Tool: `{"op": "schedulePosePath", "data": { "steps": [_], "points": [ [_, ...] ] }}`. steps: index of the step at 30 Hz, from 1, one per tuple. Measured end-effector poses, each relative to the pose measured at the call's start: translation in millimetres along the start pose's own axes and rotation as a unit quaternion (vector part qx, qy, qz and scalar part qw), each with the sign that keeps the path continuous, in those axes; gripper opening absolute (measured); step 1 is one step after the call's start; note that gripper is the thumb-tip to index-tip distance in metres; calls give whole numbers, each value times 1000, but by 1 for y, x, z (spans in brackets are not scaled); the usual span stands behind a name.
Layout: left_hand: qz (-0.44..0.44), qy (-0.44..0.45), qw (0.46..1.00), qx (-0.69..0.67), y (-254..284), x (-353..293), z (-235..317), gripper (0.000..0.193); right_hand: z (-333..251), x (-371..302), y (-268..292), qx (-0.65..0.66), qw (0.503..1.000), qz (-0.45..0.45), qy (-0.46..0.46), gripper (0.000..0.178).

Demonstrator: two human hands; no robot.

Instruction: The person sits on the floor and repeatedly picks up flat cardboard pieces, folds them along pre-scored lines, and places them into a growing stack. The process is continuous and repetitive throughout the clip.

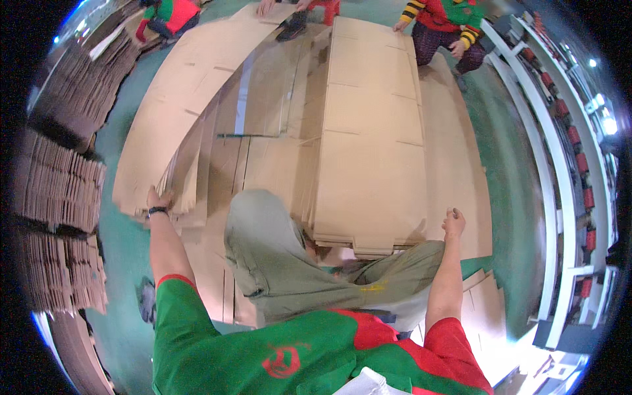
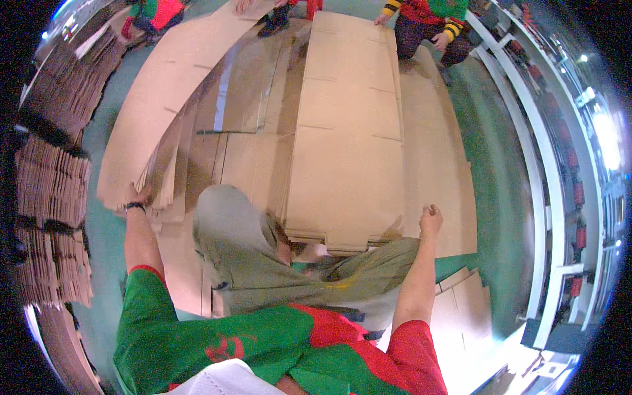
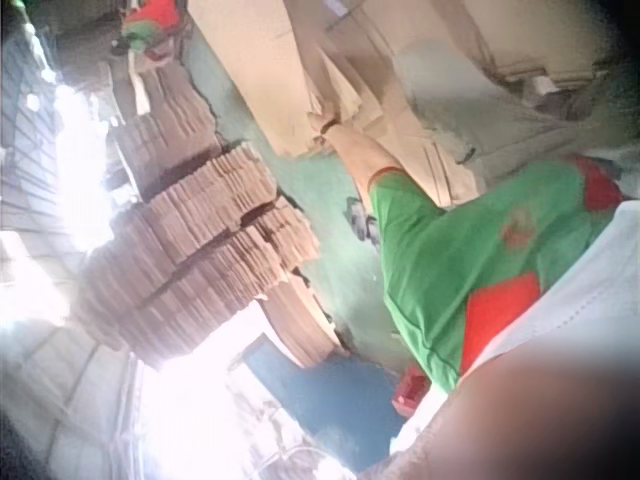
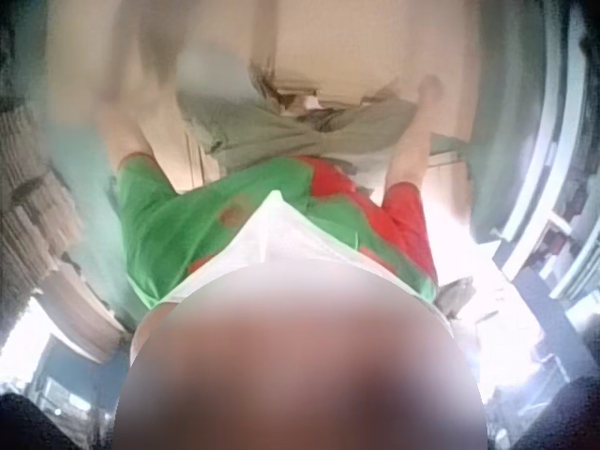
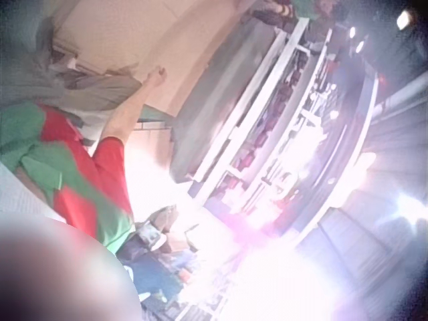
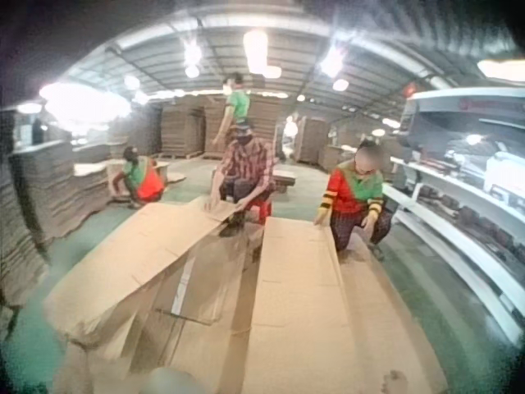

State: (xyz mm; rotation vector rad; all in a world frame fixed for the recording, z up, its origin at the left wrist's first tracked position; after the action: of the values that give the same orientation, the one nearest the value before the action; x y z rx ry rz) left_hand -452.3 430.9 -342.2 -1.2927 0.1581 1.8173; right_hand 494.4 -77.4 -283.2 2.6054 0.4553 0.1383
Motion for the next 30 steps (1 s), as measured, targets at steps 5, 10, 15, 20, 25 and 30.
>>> {"op": "schedulePosePath", "data": {
  "steps": [5, 10, 15, 20, 25, 30],
  "points": [
    [34, 58, 997, -38, -20, -32, -18, 76, 10, 4, -2, -23, 1000, -16, 11, 50],
    [97, -13, 995, -34, -36, -49, -24, 80, 22, 6, 0, -16, 1000, -7, -8, 49],
    [167, -302, 705, 619, -50, -58, -6, 91, 7, -1, 3, 19, 1000, 8, -15, 48],
    [177, -230, 839, 460, -19, -33, -2, 97, -5, -6, 1, 14, 999, -26, -43, 51],
    [7, -97, 993, -62, -20, -10, -13, 71, -8, -5, -2, 26, 999, -29, -37, 50],
    [-38, -64, 968, -240, -25, -21, -13, 57, -3, -4, -3, -6, 998, -51, -36, 53]
  ]
}}
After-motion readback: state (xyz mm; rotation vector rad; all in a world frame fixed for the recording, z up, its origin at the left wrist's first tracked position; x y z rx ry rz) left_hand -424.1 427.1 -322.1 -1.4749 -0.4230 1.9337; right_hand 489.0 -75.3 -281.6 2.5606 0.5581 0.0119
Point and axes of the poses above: each hand's wrist, its own x-axis towards the middle knuckle, its own y-axis out of the back of the hand, z = x × y, the point moved 6 cm from there along x, towards the middle knuckle, and after that the axes turned 11 degrees about y, right-handed, at the moved point
